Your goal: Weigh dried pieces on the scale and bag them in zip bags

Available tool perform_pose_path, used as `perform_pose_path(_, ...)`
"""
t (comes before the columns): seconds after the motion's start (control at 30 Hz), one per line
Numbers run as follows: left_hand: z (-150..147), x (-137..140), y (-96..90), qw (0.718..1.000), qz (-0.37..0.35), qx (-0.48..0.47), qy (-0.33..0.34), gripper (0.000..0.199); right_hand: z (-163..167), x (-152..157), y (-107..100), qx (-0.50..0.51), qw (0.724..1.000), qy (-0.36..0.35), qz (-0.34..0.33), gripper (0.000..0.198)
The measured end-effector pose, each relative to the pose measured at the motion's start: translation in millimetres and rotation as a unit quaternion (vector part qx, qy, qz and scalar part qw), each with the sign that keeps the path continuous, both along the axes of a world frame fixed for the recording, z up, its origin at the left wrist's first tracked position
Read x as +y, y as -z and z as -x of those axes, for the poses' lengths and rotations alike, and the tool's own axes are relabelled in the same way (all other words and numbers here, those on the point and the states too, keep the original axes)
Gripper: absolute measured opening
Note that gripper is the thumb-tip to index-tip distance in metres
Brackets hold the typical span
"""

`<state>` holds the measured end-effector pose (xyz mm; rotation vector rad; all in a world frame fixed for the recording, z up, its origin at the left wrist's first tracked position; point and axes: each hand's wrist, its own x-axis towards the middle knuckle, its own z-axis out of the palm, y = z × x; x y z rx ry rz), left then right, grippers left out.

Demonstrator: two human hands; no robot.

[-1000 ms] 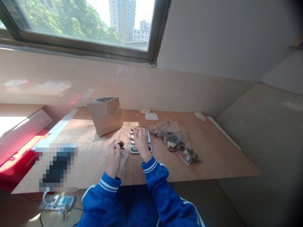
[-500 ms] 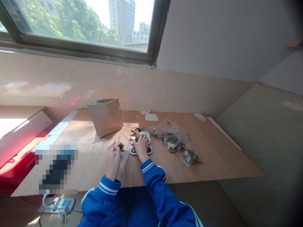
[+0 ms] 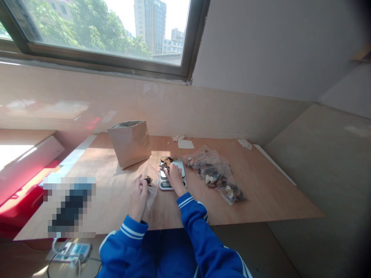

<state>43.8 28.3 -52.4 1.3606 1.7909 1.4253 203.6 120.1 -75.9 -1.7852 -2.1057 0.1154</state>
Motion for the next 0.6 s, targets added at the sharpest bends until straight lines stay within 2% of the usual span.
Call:
perform_pose_path(0.1,0,0,0.5,1.0,-0.001,0.003,0.0,0.032,-4,5,-3,0.022,1.0,0.011,-0.004,0.019)
perform_pose_path(0.17,-1,0,0.4,1.0,0.003,0.002,0.003,0.033,-5,5,-11,0.092,0.996,0.015,-0.005,0.017)
perform_pose_path(0.27,-3,-1,-0.6,1.0,0.004,-0.003,0.004,0.033,0,0,-35,0.224,0.975,-0.005,-0.002,0.017)
perform_pose_path(0.37,-6,-2,-2.3,1.0,0.007,-0.007,0.008,0.033,11,-11,-66,0.321,0.945,-0.061,0.031,0.021)
perform_pose_path(0.47,-7,-3,-3.4,1.0,0.01,-0.002,0.012,0.035,22,-23,-87,0.312,0.936,-0.123,0.105,0.017)
perform_pose_path(0.6,-5,-3,-2.2,1.0,0.009,-0.007,0.006,0.038,33,-34,-91,0.248,0.947,-0.153,0.133,0.012)
